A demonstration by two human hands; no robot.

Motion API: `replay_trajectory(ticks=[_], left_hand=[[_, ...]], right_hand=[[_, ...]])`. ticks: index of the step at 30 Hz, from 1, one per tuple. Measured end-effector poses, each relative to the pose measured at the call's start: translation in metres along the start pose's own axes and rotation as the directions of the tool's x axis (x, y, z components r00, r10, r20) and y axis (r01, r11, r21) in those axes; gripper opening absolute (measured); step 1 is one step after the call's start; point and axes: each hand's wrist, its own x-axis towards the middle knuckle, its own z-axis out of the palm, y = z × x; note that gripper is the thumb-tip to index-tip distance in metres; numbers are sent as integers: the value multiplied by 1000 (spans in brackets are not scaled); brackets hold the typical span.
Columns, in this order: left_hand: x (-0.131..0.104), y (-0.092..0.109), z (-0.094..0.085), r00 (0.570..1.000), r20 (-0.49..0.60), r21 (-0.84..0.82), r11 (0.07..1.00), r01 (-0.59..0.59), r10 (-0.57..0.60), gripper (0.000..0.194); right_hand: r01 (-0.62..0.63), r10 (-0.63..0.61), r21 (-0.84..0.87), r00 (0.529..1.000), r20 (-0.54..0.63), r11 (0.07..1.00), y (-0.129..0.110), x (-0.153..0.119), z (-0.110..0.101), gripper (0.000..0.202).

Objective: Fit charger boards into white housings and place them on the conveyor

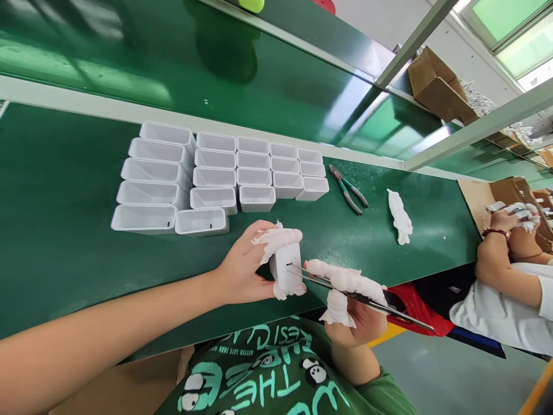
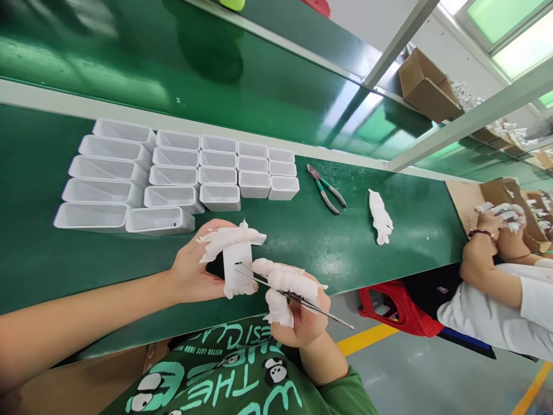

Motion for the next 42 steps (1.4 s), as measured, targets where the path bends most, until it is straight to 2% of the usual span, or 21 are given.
replay_trajectory(ticks=[3,8,13,21,23,27,29,42], left_hand=[[0,0,0,1000,1,3,1000,-8,8,72],[0,0,0,1000,4,10,1000,7,-7,73],[2,0,-2,999,2,23,999,-37,37,74],[2,0,-1,1000,-5,0,1000,-9,9,78],[2,0,-1,1000,-9,7,1000,-7,7,80],[0,0,-1,1000,-1,33,999,-9,9,74],[-1,0,-1,1000,-1,39,999,-4,4,70],[-5,0,0,1000,7,54,998,21,-22,73]], right_hand=[[52,-52,2,998,-28,999,-5,7,2,24],[37,-36,36,999,-23,999,-11,10,5,27],[50,-49,89,999,-20,995,-14,9,6,38],[113,-118,87,992,45,990,-18,14,6,48],[77,-81,117,996,31,990,-18,14,7,46],[-77,82,230,997,-14,970,-14,14,11,32],[-114,130,282,991,-36,953,-12,14,14,26],[-164,220,339,967,-131,926,0,19,21,14]])
